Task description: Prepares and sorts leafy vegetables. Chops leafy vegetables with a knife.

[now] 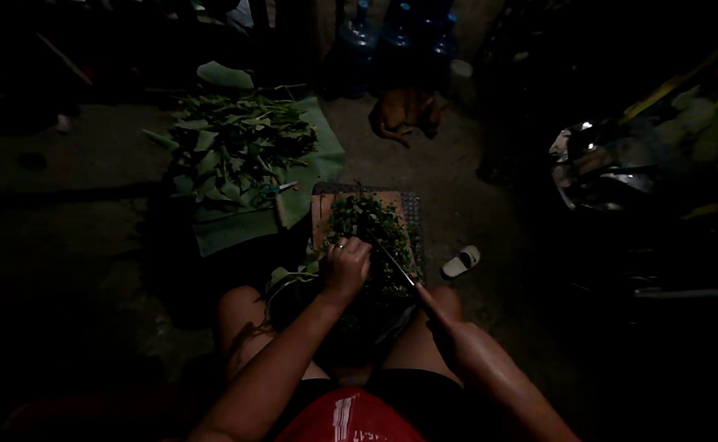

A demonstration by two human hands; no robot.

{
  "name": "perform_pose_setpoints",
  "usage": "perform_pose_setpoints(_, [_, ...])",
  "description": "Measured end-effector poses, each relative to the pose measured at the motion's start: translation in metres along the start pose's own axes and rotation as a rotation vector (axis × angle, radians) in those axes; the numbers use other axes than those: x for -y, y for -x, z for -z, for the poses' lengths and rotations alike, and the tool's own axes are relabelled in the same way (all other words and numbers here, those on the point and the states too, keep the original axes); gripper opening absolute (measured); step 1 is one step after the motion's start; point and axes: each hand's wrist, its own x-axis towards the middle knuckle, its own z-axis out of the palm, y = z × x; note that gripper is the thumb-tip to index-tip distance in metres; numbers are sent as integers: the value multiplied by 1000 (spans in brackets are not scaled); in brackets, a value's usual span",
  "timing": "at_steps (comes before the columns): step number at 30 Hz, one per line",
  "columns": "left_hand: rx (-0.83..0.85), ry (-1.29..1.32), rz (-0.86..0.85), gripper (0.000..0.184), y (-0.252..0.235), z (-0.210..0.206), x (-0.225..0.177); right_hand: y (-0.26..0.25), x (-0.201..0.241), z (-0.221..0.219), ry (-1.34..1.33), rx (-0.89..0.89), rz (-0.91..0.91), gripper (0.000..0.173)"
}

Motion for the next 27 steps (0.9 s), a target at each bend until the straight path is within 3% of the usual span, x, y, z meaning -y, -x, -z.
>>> perform_pose_setpoints(6, [73,-21,-20,20,2,6,0,-34,-3,-25,-68,-17,55,71])
perform_pose_setpoints(13, [-5,41,33,20,3,3,2,0,-2,-1,-71,-99,79,65])
perform_pose_setpoints(18, [-33,47,3,11,4,0,2,-10,0,-13,2,-14,38,67])
perform_pose_setpoints(24, [151,0,-4,19,5,16,4,-28,-1,-19,-81,11,73,71])
perform_pose_setpoints(27, [97,12,5,18,7,14,5,-13,-3,-11,-91,-57,107,65])
